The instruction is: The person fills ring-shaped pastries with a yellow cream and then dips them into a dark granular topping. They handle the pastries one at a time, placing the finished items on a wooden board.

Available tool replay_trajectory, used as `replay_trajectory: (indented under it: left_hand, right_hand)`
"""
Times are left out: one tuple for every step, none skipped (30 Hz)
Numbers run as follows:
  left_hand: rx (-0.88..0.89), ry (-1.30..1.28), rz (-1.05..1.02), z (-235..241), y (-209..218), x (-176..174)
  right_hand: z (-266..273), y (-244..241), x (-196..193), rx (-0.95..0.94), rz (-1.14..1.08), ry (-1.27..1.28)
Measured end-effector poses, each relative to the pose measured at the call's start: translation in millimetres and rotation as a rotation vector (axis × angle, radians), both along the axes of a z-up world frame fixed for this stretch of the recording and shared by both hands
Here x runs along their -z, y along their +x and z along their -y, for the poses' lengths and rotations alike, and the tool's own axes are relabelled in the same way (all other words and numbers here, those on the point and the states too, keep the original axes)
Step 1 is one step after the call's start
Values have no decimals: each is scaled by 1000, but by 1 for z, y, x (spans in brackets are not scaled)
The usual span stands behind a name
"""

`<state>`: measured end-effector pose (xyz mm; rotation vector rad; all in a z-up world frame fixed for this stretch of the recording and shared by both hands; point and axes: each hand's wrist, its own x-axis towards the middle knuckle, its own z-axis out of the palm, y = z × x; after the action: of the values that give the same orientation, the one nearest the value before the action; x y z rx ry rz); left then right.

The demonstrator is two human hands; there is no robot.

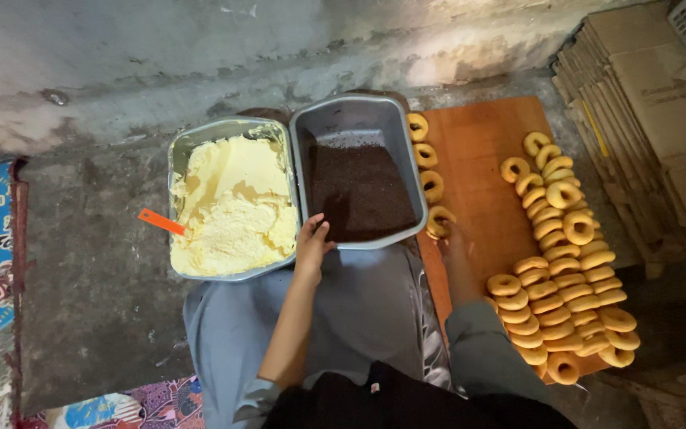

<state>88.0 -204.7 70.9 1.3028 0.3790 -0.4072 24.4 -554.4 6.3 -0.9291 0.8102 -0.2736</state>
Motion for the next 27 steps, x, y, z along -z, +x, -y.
replay_trajectory:
  left_hand:
    - [-19,-10,-13,-3,-3,4]
    - [-26,-14,-11,-6,-6,7]
    - [-33,-17,-8,-9,-9,10]
    - [-36,-21,-6,-11,-12,12]
    - [-35,-29,0,-15,-15,13]
    - [-31,-40,8,-19,-17,13]
    - [-26,-51,15,-23,-18,13]
    - [-34,-48,23,-26,-19,12]
    - [-41,-45,31,-30,-21,11]
    - [-51,-42,36,-33,-24,10]
    - [-53,-37,31,-37,-25,9]
    - [-58,-33,28,-41,-27,7]
    - [-63,-28,24,-44,-29,6]
    - [-64,-34,30,-46,-31,4]
    - [-65,-41,35,-48,-33,3]
    - [-66,-50,42,-48,-34,1]
    - [-60,-39,34,-48,-35,0]
    - [-55,-29,25,-46,-37,0]
    - [-51,-19,16,-45,-39,0]
    - [-30,-22,21,-44,-42,2]
    - [-10,-25,26,-43,-45,5]
    - [11,-29,32,-41,-46,8]
    - [16,-27,36,-38,-48,12]
    - [19,-24,39,-36,-51,18]
    - [22,-22,42,-34,-55,23]
    - [35,-44,33,-30,-58,28]
    - [47,-65,25,-23,-63,31]
  right_hand:
    - [-2,6,4,-42,-38,-4]
    - [-5,10,5,-48,-58,9]
    - [-7,14,5,-99,-143,-118]
    - [-6,13,3,-134,-228,-240]
    - [-3,11,1,-173,-303,-355]
    - [3,7,-4,-219,-393,-492]
    - [9,2,-11,-274,-492,-641]
    - [18,-5,-20,-324,-586,-765]
    - [29,-14,-28,-380,-691,-878]
    - [40,-28,-37,-451,-802,-975]
    - [51,-41,-44,-538,-920,-1034]
    - [63,-52,-51,-626,-1010,-1072]
    - [74,-63,-57,-718,-1093,-1097]
    - [82,-72,-62,-795,-1143,-1111]
    - [88,-78,-65,-879,-1185,-1120]
    - [94,-82,-67,-939,-1214,-1129]
    - [98,-84,-68,-996,-1220,-1134]
    - [99,-85,-68,-1044,-1225,-1144]
    - [99,-83,-67,-1091,-1221,-1160]
    - [97,-84,-65,-1110,-1229,-1170]
    - [95,-82,-63,-1135,-1226,-1182]
    - [93,-79,-62,-1149,-1218,-1198]
    - [90,-75,-62,-1156,-1200,-1220]
    - [88,-72,-63,-1153,-1183,-1240]
    - [85,-67,-64,-1147,-1159,-1266]
    - [81,-64,-66,-1135,-1118,-1280]
    - [76,-60,-70,-1114,-1060,-1295]
